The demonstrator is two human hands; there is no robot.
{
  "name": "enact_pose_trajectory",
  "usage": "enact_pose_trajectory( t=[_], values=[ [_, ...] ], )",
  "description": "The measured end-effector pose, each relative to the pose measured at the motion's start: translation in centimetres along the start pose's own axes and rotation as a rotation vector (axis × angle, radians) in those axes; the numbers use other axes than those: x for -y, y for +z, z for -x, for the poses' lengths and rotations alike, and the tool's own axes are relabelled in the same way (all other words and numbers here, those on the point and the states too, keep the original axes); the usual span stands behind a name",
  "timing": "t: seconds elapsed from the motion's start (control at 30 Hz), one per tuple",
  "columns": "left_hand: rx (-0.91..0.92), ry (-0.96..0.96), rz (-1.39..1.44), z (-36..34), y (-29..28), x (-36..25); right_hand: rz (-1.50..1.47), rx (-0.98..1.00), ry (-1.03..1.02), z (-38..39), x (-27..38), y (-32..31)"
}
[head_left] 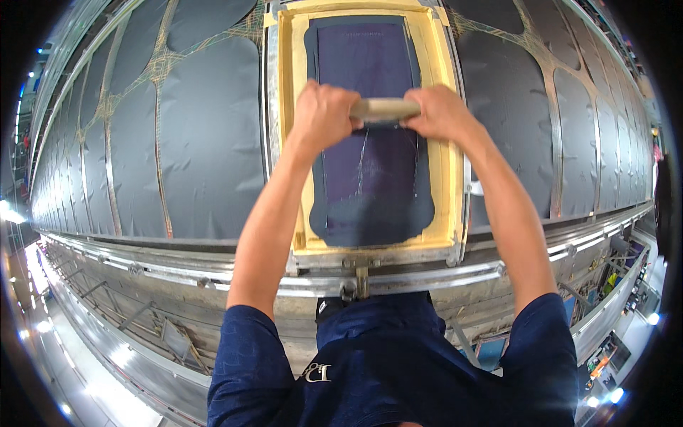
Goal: The person uses a squeegee to pull dark ink across a screen-printing frame over a dark garment. They repeatedly lift the frame to reveal the printed logo, then reposition and repeat the stroke across the same area.
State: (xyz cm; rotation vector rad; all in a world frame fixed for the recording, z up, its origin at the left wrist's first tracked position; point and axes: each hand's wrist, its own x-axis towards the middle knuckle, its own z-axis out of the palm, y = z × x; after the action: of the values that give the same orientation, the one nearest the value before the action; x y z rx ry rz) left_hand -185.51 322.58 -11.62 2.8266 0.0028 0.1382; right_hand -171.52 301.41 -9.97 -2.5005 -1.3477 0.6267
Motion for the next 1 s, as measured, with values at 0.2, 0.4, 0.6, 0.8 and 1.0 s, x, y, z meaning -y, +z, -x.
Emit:
enact_pose_trajectory(
  t=[0.2,0.4,0.6,0.8,1.0],
  values=[
    [-0.044,-0.015,0.097,13.4,1.1,-8.2,0.052,0.022,-0.034,13.3,4.8,6.8],
    [-0.054,-0.020,-0.005,15.7,0.6,-10.3,-0.337,-0.319,-0.016,14.3,2.6,4.1],
    [-0.039,-0.008,0.029,16.3,1.2,-10.1,-0.276,-0.638,0.685,10.3,-8.5,7.2],
    [-0.145,-0.042,0.103,18.0,0.4,-9.2,-0.276,-0.717,0.581,11.3,-4.2,3.2],
    [-0.119,-0.138,0.072,23.2,-3.7,-3.3,-0.313,-0.828,0.477,7.2,3.8,6.4]
  ],
)
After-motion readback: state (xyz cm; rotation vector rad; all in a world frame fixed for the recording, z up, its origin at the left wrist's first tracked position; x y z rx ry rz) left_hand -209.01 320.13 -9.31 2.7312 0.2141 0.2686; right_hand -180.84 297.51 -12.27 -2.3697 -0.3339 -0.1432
